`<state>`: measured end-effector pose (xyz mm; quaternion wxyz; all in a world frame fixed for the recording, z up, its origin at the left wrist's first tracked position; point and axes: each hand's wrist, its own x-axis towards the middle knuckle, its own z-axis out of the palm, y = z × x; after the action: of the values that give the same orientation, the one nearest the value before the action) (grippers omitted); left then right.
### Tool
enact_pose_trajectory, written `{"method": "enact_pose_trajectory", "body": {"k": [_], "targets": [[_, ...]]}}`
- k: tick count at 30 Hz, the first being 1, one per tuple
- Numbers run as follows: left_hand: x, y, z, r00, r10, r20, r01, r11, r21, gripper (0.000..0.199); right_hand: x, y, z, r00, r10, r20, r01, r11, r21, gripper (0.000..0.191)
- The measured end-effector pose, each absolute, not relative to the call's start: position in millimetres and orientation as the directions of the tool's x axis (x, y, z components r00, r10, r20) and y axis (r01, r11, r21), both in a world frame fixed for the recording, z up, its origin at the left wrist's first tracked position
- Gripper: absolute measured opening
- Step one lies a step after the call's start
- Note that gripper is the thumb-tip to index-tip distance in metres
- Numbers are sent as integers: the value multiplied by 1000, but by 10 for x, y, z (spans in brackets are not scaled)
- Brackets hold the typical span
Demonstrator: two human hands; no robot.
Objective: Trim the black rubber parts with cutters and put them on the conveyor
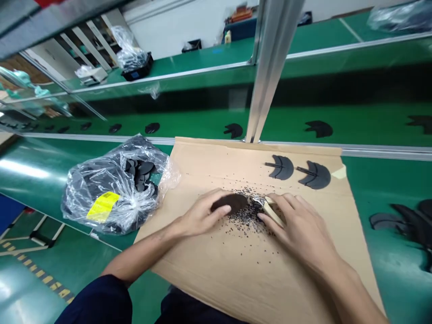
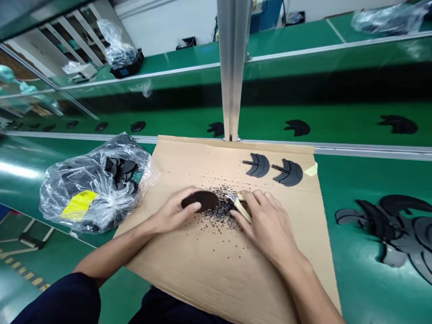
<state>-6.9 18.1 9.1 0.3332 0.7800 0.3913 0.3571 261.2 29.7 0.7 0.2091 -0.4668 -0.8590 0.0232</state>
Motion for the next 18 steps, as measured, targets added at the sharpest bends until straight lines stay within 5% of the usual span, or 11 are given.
{"method": "enact_pose_trajectory", "body": {"k": [4,6,10,18], "targets": [[-381,798,408,355,877,322,542,-474,694,50,2689,324,-14,-378,878,293,888,433,-156,39],[-540,1256,547,301,876,378,709,-470,525,48,2714,320,-13,-351,885,307,917,391,-77,37],[-719,2045,628,228,957,176,946,-261,192,39,2744,305,-12,-329,884,332,939,344,16,32],[-836,2488,352,93,993,-65,992,-87,93,33,2804,287,-21,-294,899,325,949,314,-11,27]]}}
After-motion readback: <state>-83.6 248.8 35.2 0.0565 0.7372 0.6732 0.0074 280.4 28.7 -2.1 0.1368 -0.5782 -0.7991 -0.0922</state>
